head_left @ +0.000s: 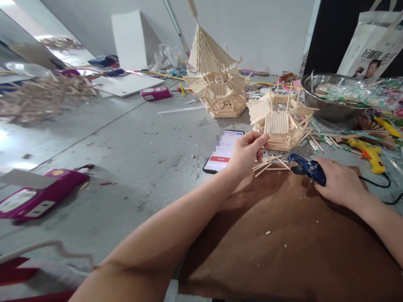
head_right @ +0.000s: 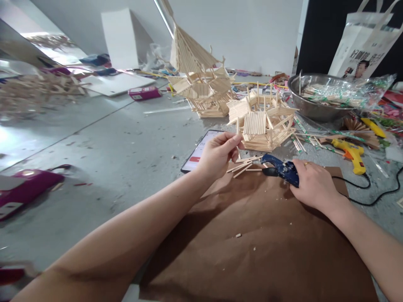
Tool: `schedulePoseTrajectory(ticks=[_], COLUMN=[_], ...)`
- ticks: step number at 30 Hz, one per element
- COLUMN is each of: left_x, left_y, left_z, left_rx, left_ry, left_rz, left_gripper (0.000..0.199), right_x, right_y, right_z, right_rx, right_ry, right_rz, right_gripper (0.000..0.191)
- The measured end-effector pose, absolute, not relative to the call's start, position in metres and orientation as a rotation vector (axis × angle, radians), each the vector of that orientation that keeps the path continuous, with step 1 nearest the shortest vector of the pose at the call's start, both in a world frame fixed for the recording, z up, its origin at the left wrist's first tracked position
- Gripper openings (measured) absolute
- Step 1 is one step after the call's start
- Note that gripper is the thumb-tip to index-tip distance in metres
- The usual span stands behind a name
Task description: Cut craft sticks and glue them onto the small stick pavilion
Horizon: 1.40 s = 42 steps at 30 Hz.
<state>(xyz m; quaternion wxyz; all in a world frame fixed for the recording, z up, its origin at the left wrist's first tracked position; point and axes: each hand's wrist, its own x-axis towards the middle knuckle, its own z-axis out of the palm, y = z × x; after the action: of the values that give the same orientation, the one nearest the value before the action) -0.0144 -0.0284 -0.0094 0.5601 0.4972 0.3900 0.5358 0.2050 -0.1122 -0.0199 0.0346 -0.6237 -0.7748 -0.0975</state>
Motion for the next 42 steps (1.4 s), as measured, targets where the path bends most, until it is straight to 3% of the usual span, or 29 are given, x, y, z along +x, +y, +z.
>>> schedulePoseTrajectory(ticks=[11,18,26,36,42], left_x=[-0.004,-0.007,-0.003,0.0,0.001], left_y=[-0.062,-0.056,-0.069,-0.076,-0.082], left_z=[-0.011,-0.007,-0.004,0.005,0.004], left_rx=[1.669,2.01,2.622,2.74,2.745], left_ry=[0.853,0.907,0.749,0.739,0.735], left_rz=[0.695,0.514,-0.179,-0.358,-0.336], left_gripper=[0.023,0.024,0.016,0.019,0.018], right_x=[0.209,0.215,0.235,0.227,0.226], right_y=[-0.106,-0.105,-0.101,-0.105,-0.108], right_z=[-0.019,-0.015,0.001,-0.006,-0.011], right_rx=[-1.838,-1.845,-1.956,-2.105,-1.968], right_ry=[-2.195,-2.059,-2.031,-2.593,-2.675], right_rz=[-0.078,-0.109,-0.074,-0.103,-0.153], right_gripper=[0.046,0.048,0.036,0.036,0.049])
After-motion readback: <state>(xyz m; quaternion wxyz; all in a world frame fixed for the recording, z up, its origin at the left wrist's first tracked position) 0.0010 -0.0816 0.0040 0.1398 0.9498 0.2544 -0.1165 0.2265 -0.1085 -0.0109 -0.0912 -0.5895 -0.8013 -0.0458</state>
